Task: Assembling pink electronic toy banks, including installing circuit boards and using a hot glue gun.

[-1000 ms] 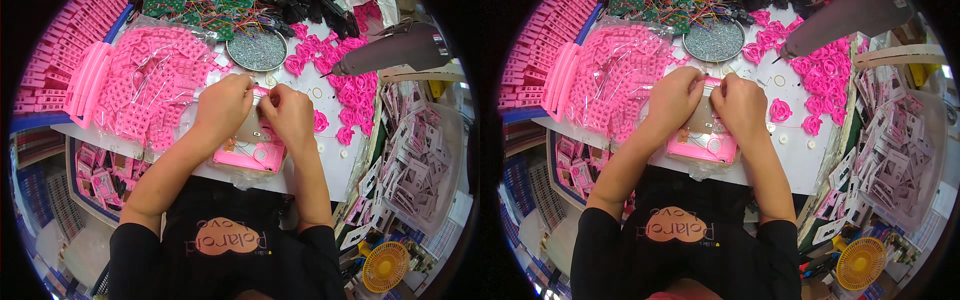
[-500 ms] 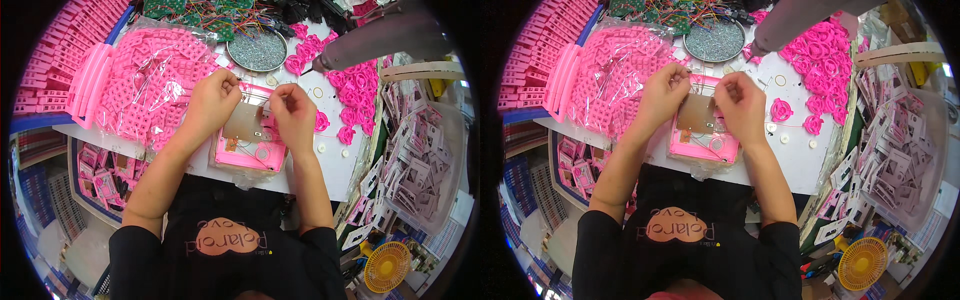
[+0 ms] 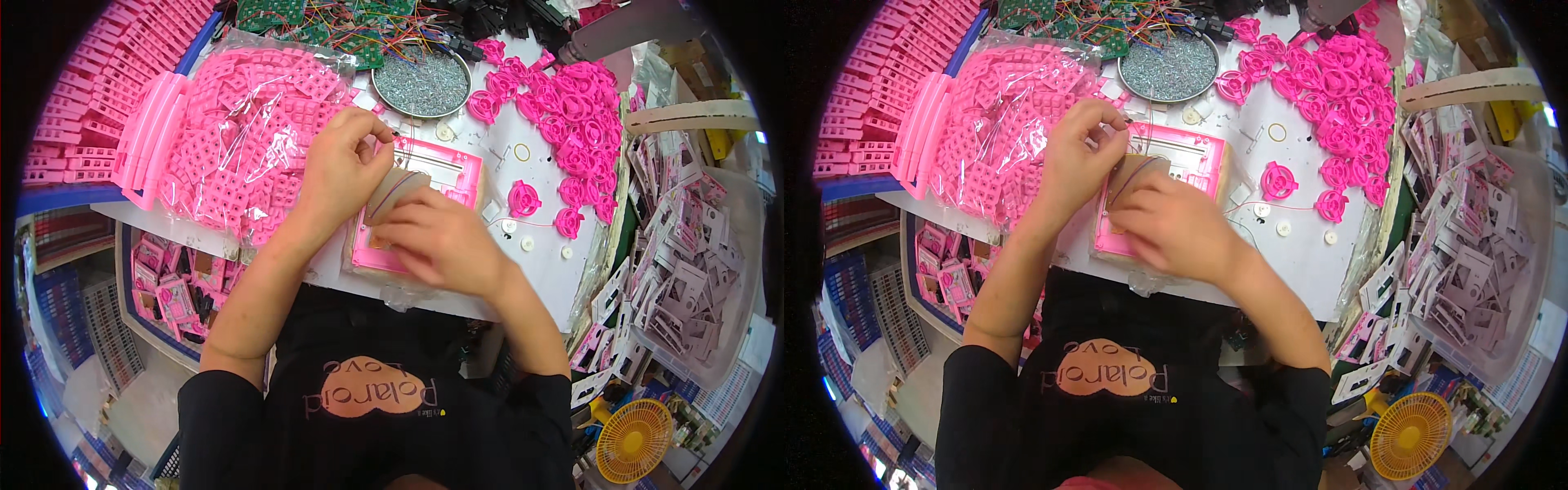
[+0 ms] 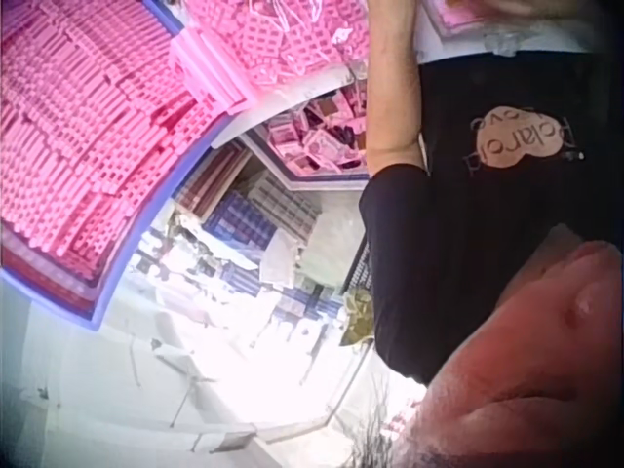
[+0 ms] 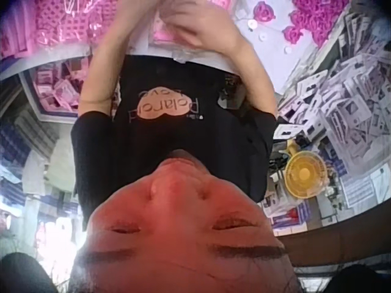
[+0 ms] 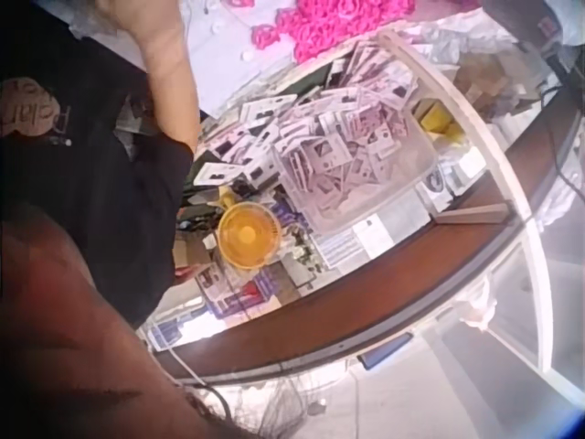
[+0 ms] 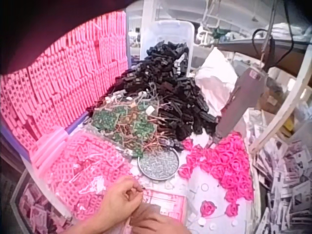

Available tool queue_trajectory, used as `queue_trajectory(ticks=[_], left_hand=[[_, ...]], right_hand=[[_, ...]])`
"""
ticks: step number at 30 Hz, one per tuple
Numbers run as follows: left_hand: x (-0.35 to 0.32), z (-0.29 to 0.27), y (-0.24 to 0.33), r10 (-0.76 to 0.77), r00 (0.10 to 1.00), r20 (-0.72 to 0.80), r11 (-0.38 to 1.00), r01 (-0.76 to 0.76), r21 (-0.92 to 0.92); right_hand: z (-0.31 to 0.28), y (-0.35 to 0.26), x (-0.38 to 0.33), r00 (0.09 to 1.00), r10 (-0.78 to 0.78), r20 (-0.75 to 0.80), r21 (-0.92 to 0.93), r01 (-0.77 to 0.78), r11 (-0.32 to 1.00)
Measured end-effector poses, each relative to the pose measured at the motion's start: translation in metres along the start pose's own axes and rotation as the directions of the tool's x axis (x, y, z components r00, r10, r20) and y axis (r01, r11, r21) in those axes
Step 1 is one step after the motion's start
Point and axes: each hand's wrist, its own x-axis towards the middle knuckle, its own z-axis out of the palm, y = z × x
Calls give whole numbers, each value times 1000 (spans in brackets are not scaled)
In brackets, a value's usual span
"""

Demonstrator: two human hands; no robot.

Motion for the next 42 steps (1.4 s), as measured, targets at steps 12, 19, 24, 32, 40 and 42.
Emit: queue_trajectory(ticks=[12, 19, 24, 32, 40, 42], left_hand=[[9, -8, 9, 100, 976, 196, 941, -157, 300], [11, -21, 17, 107, 952, 288, 815, -250, 522], [13, -37, 17, 41, 919, 393, 811, -261, 524], [11, -45, 18, -63, 903, 425, 864, -164, 477], [14, -50, 15, -38, 928, 370, 976, -45, 212], [14, -46, 15, -31, 940, 339, 982, -35, 188]], right_hand=[[-30, 109, 57, 990, -57, -132, -216, 27, 976], [-48, 84, 44, 998, 67, 7, -365, -60, 929], [-48, 56, 13, 987, 158, -4, -473, -141, 870], [-34, 27, 8, 935, 328, 133, -391, -254, 885], [-32, 28, 7, 932, 340, 126, -323, -286, 902], [-31, 30, 5, 944, 314, 106, -308, -269, 913]])
